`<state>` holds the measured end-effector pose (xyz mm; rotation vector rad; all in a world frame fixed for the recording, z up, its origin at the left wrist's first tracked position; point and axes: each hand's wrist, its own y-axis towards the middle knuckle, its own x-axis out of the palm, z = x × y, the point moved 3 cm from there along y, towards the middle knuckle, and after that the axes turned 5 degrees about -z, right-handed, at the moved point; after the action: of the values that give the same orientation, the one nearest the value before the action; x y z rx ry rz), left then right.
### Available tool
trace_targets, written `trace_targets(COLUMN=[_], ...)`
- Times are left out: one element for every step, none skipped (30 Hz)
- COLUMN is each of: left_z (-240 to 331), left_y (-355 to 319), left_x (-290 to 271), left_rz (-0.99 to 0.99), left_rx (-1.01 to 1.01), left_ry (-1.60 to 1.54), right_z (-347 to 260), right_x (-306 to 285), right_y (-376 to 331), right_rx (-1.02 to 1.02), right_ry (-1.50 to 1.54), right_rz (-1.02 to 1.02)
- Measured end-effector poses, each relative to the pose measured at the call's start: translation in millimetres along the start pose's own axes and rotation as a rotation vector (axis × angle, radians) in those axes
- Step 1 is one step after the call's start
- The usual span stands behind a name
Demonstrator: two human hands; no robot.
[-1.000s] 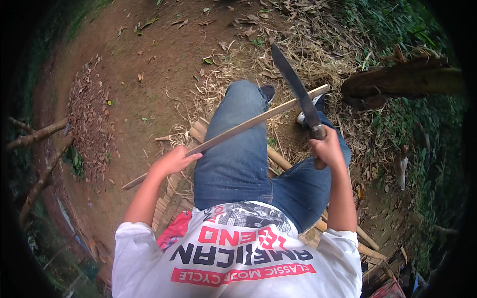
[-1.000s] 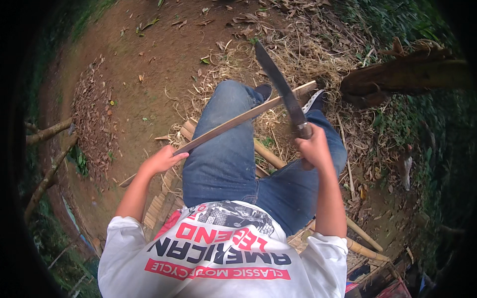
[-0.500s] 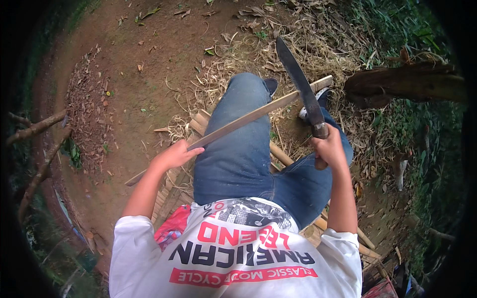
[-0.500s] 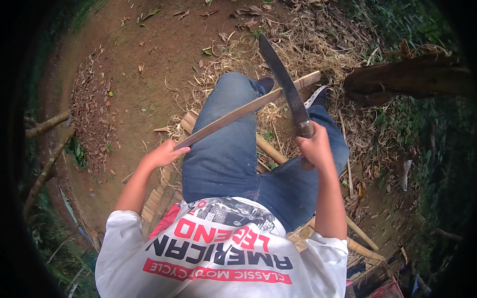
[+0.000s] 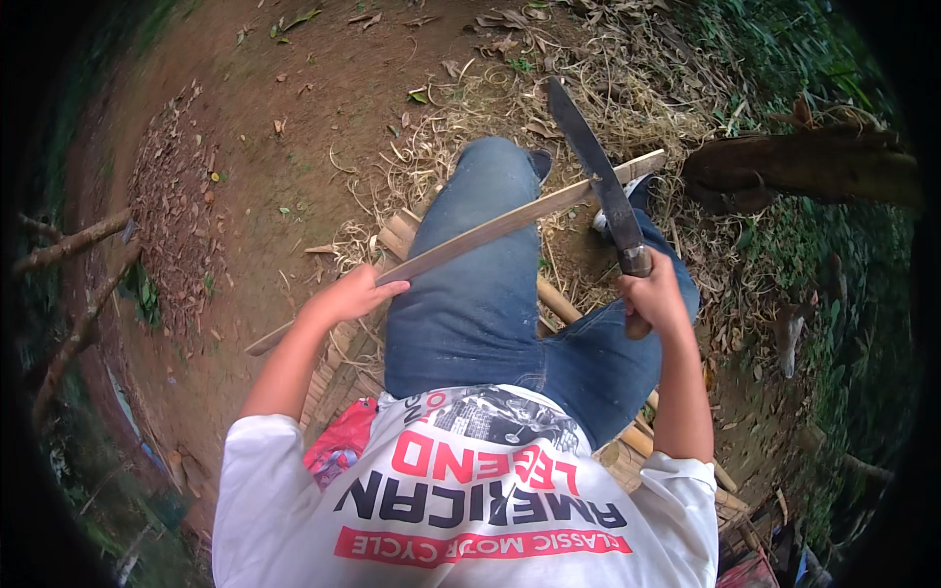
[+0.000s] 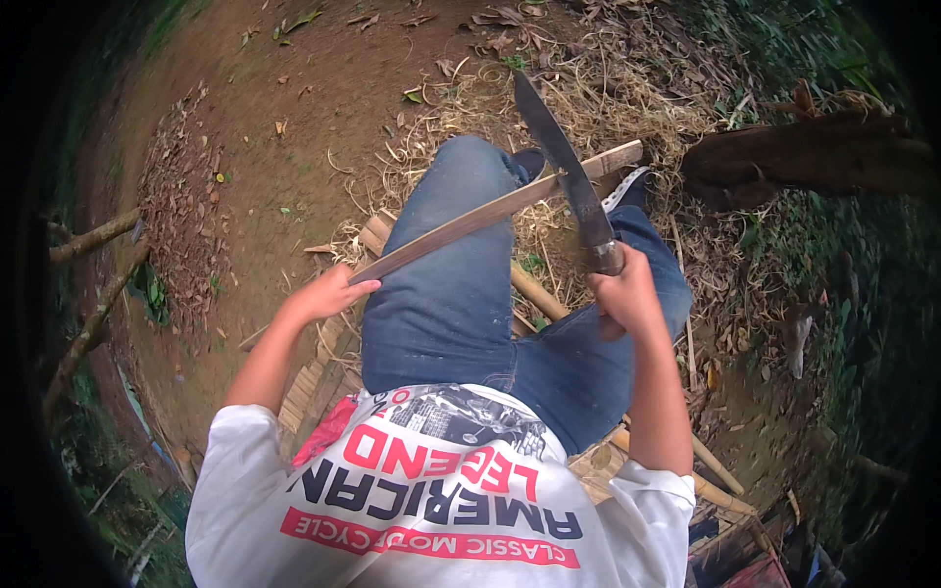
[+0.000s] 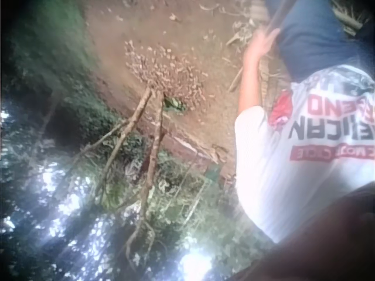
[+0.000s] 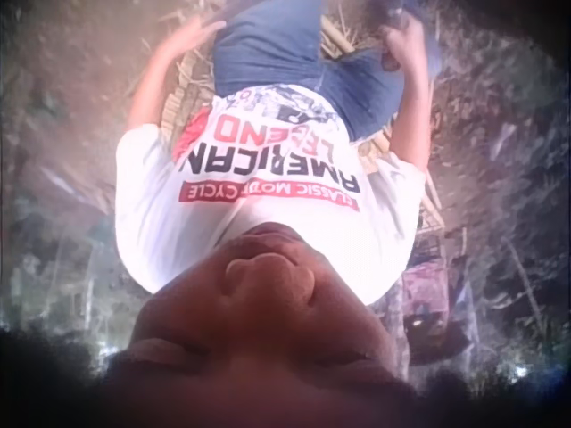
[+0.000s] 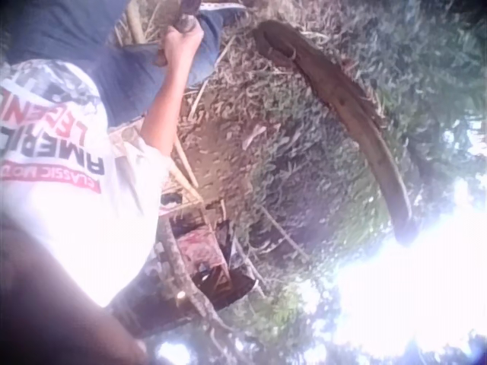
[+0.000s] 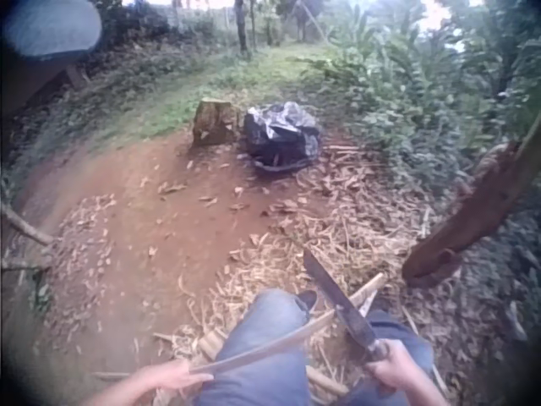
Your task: The person shaves a long wood strip using a machete while sitting on a bamboo bench. They hold the wood with one hand and repeatedly pull the blade along its length to remove thin layers, rotating the piece to work on different sides.
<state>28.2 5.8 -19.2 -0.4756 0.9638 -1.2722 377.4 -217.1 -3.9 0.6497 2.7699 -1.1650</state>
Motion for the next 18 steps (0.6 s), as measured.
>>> trace_targets(left_z=[0.2, 2.7, 7.0, 8.9, 3.9, -2.3, -6.3, -2.4, 3.9, 8.8, 6.4, 5.2, 1.6, 1.4, 4.0, 6.8, 8.0, 7.4], left_y=[-2.4, -2.5, -0.2, 1.2, 3.8, 7.4, 9.1, 6.5, 1.7, -0.6, 0.8, 4.5, 5.4, 5.2, 5.1, 5.6, 2.7, -0.7], left_x=[-0.3, 0.1, 1.0, 0.6, 0.3, 0.3, 1.3, 0.9, 0.4, 0.5, 2.5, 3.4, 4.1, 4.9, 2.0, 0.3, 0.5, 2.1], left_rz=[0.001, 0.004, 0.007, 0.011, -0.008, -0.022, -0.036, -0.023, -0.01, 0.003, -0.03, -0.063, -0.097, -0.098, -0.088, -0.078, -0.068, -0.064], left_rx=[0.006, 0.025, 0.044, 0.063, 0.033, 0.006, -0.022, 0.014, 0.051, 0.087, 0.029, -0.03, -0.088, -0.065, -0.034, -0.003, -0.006, -0.01], left_ry=[-0.026, -0.021, -0.016, -0.011, 0.008, 0.025, 0.043, 0.008, -0.027, -0.061, -0.024, 0.013, 0.049, 0.026, 0.004, -0.018, -0.029, -0.034], right_z=[-3.2, -6.1, -7.6, -5.2, 3.1, 4.7, 5.4, -2.8, -7.1, -10.8, -11.7, -17.4, -14.4, -6.0, 6.3, 16.1, 2.0, -8.3], right_x=[-12.0, -19.9, -26.7, -19.8, -7.6, 3.6, 19.5, 24.2, 17.1, 7.7, 3.8, 0.9, 7.2, 12.3, 22.8, 33.1, 36.3, 29.1], right_y=[-0.1, 1.7, 4.9, 6.9, 5.2, 1.0, -8.0, -9.2, -6.7, -2.9, -1.0, 0.9, 6.1, 8.0, 9.6, 6.9, 0.8, -0.5], right_rx=[-0.003, -0.006, 0.043, 0.017, 0.001, -0.021, 0.028, 0.046, 0.003, -0.04, -0.023, 0.057, 0.03, 0.01, -0.077, -0.162, -0.037, -0.049], right_ry=[-0.015, -0.028, 0.006, -0.02, -0.043, -0.068, -0.103, -0.157, -0.157, -0.156, -0.095, 0.022, 0.023, 0.022, -0.068, -0.159, -0.041, -0.053], right_rz=[0.005, 0.003, 0.069, 0.046, 0.031, 0.015, -0.131, -0.229, -0.187, -0.145, -0.07, 0.002, 0.052, 0.113, 0.076, 0.04, -0.009, -0.003])
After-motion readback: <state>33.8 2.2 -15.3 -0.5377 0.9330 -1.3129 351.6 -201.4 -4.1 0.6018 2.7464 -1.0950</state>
